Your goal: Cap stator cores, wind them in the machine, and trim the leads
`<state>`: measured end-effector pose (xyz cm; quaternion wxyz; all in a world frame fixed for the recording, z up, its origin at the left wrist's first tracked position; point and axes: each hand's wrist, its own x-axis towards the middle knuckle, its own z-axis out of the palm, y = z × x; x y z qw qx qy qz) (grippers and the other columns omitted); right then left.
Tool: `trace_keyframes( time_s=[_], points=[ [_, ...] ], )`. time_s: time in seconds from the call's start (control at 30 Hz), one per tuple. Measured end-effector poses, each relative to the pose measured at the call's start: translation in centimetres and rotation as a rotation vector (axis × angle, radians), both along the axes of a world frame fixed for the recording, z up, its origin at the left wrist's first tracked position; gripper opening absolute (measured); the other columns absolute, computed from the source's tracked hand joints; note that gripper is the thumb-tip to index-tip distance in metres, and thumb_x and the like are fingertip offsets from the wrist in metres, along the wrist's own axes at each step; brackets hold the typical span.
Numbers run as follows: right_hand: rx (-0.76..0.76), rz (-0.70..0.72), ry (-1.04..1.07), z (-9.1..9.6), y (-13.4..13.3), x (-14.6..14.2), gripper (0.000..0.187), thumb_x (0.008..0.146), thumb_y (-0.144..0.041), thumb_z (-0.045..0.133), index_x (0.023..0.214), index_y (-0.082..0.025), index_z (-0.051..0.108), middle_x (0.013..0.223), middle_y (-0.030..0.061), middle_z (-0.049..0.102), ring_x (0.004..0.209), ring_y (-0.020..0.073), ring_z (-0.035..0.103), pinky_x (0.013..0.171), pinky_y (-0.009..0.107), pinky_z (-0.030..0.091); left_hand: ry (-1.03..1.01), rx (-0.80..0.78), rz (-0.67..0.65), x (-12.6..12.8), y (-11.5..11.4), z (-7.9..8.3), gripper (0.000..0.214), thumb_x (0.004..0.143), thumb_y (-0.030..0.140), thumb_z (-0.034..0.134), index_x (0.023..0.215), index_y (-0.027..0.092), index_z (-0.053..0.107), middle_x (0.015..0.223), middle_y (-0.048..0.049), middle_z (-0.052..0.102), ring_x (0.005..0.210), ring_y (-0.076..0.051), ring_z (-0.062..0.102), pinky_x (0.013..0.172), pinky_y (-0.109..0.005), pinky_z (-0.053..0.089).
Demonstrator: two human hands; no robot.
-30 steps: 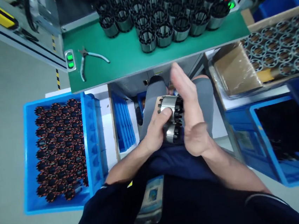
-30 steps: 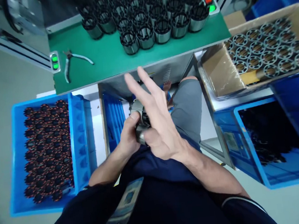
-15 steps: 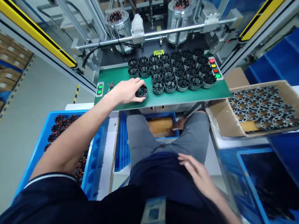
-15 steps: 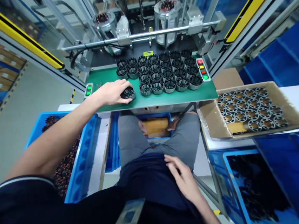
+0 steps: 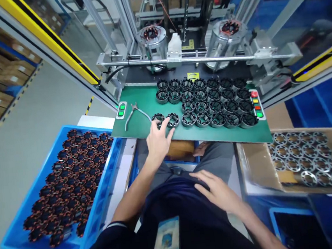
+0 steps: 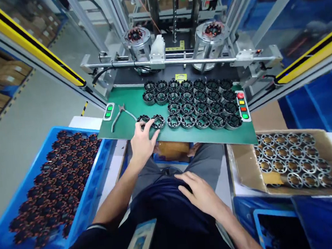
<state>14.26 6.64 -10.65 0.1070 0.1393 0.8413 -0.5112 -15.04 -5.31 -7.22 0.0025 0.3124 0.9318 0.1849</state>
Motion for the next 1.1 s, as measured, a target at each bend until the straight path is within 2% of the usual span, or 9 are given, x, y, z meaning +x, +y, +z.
trace_keyframes(
  time_s=[0.1,0.23,0.43,0.7,0.8,0.9,1.03,1.1],
  points=[
    [0.064,0.046,0.01,1.4,2.3,-2.3,0.048,0.122,-0.054,0.056,0.164,-0.038,0.071,0.152,0.0091,0.078,0.146,0.0319,0.074,0.132,0.06,0.06,-0.036,0.027,0.013,-0.8,1.9,-0.4,0.049,0.119,0.052,0.062,0.166,0.038,0.067,0.155,-0.0142,0.063,0.138,-0.032,0.074,0.1,-0.039,0.069],
    [0.098,0.065,0.018,2.6,3.4,-3.6,0.048,0.123,-0.053,0.054,0.165,-0.037,0.07,0.153,0.0094,0.078,0.146,0.0305,0.074,0.134,0.058,0.059,-0.053,0.029,0.005,-2.8,4.1,0.4,0.048,0.118,0.051,0.063,0.165,0.039,0.066,0.154,-0.0139,0.064,0.138,-0.032,0.073,0.096,-0.04,0.07],
    [0.07,0.072,-0.019,2.1,2.2,-2.9,0.047,0.122,-0.049,0.057,0.165,-0.038,0.069,0.155,0.0078,0.078,0.147,0.0294,0.075,0.131,0.054,0.062,-0.048,0.014,0.002,-4.3,5.5,1.1,0.049,0.119,0.052,0.06,0.165,0.037,0.064,0.155,-0.0156,0.065,0.139,-0.035,0.072,0.093,-0.041,0.071],
    [0.039,0.143,-0.092,2.0,1.3,-3.3,0.048,0.121,-0.05,0.061,0.166,-0.039,0.071,0.157,0.0071,0.079,0.149,0.0306,0.076,0.132,0.053,0.06,-0.044,0.039,0.021,-4.4,5.8,0.3,0.051,0.119,0.055,0.06,0.167,0.039,0.065,0.157,-0.0146,0.064,0.141,-0.034,0.073,0.093,-0.04,0.071],
    [0.066,0.156,-0.105,2.5,1.8,-4.3,0.049,0.121,-0.051,0.058,0.167,-0.039,0.07,0.157,0.0076,0.078,0.147,0.0315,0.077,0.13,0.054,0.061,-0.045,0.067,0.035,-4.4,5.0,-0.2,0.059,0.115,0.056,0.067,0.171,0.037,0.061,0.164,-0.0151,0.06,0.134,-0.031,0.077,0.094,-0.039,0.072],
    [0.108,0.142,-0.111,2.8,2.3,-5.1,0.051,0.123,-0.053,0.053,0.169,-0.036,0.068,0.159,0.0101,0.077,0.145,0.0325,0.077,0.131,0.056,0.06,-0.023,0.093,0.101,-5.3,2.9,-0.4,0.071,0.11,0.06,0.075,0.173,0.032,0.057,0.171,-0.0185,0.054,0.132,-0.032,0.077,0.101,-0.042,0.071],
    [0.133,0.138,-0.103,2.8,2.7,-5.9,0.053,0.123,-0.052,0.052,0.169,-0.033,0.068,0.157,0.0116,0.077,0.146,0.033,0.077,0.131,0.058,0.059,0.053,0.088,0.267,-7.9,-1.0,-0.4,0.073,0.108,0.062,0.075,0.166,0.02,0.06,0.16,-0.026,0.06,0.15,-0.044,0.064,0.127,-0.059,0.059],
    [0.132,0.155,-0.093,2.9,2.5,-6.3,0.052,0.122,-0.052,0.053,0.169,-0.033,0.068,0.157,0.0115,0.077,0.147,0.0327,0.076,0.131,0.057,0.059,0.078,0.064,0.333,-9.1,-3.0,-0.4,0.073,0.107,0.063,0.075,0.161,0.016,0.063,0.156,-0.0282,0.063,0.149,-0.049,0.06,0.128,-0.065,0.055]
  ],
)
